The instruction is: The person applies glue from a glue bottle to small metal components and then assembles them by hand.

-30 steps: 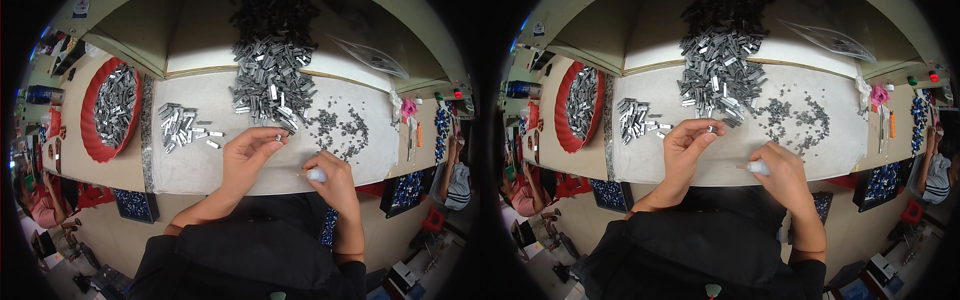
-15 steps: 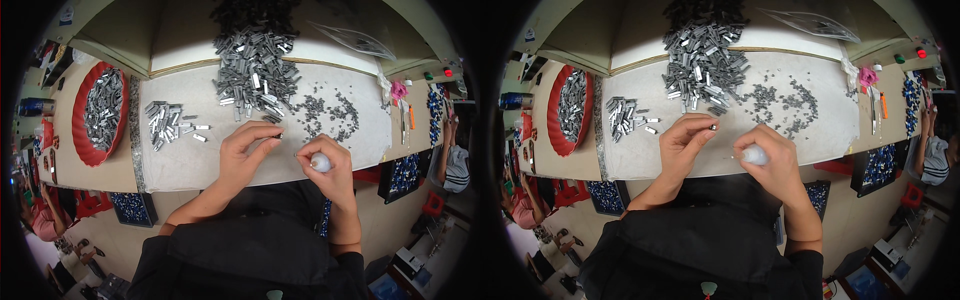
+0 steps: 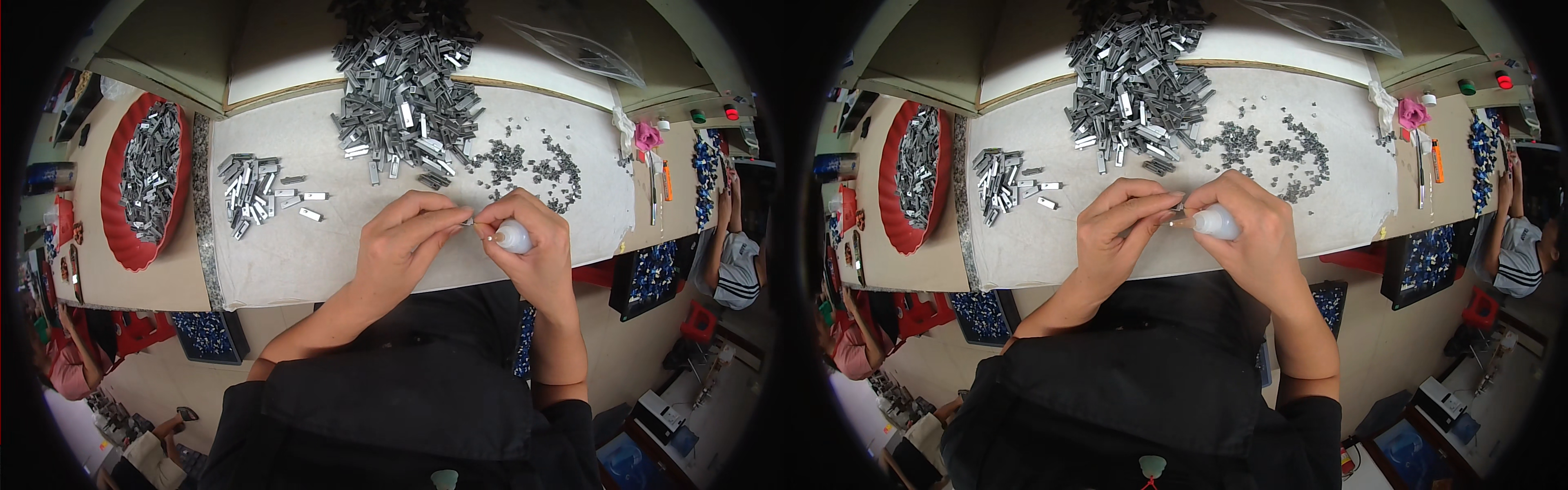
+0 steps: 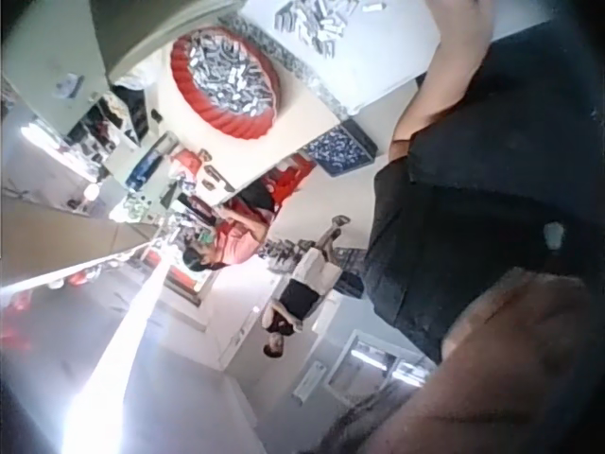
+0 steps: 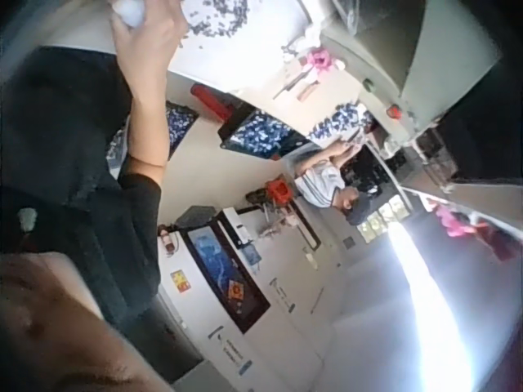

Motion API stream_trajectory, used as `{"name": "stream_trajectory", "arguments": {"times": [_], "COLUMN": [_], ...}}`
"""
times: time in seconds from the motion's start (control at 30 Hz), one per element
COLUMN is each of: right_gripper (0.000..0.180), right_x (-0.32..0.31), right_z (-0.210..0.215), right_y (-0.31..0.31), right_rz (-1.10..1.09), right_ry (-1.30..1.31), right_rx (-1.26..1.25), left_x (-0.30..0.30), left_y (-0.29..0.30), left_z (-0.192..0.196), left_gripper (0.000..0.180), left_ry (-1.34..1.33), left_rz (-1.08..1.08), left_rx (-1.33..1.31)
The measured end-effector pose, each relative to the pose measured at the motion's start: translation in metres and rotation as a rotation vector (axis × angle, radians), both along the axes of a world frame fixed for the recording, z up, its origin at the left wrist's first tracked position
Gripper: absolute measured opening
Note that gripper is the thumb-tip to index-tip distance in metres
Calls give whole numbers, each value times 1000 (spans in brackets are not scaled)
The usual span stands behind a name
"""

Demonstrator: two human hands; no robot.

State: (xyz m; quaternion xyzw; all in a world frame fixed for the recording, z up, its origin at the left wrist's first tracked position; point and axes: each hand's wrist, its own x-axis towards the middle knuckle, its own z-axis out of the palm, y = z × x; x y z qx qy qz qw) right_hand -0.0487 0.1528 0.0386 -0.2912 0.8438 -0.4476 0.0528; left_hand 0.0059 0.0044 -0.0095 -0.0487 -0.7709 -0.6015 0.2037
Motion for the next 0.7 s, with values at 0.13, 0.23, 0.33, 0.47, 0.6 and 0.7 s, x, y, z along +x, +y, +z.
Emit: {"name": "stream_trajectory", "arguments": {"times": [0.13, 0.23, 0.33, 0.47, 0.6, 0.7], "right_gripper": [19, 18, 16, 14, 15, 17], "right_x": [-2, -3, -4, -3, -2, 2], "right_z": [0, 1, -1, -4, 0, 3], "right_y": [2, 3, 4, 6, 6, 1], "right_rz": [24, 47, 50, 2, 56, 60], "right_ry": [-12, -16, -67, -249, -126, -18], "right_rx": [34, 40, 8, -65, -39, 20], "left_x": [0, 1, 2, 2, 3, 3], "left_y": [0, 0, 0, 0, -1, -1], "left_z": [-3, -2, 0, 0, 1, -1], "left_gripper": [26, 27, 27, 26, 26, 26], "left_ry": [21, 39, 28, 20, -5, 0], "left_rz": [-11, -23, -22, -48, -84, -77], "left_rx": [-61, -111, -105, -28, -5, 8]}}
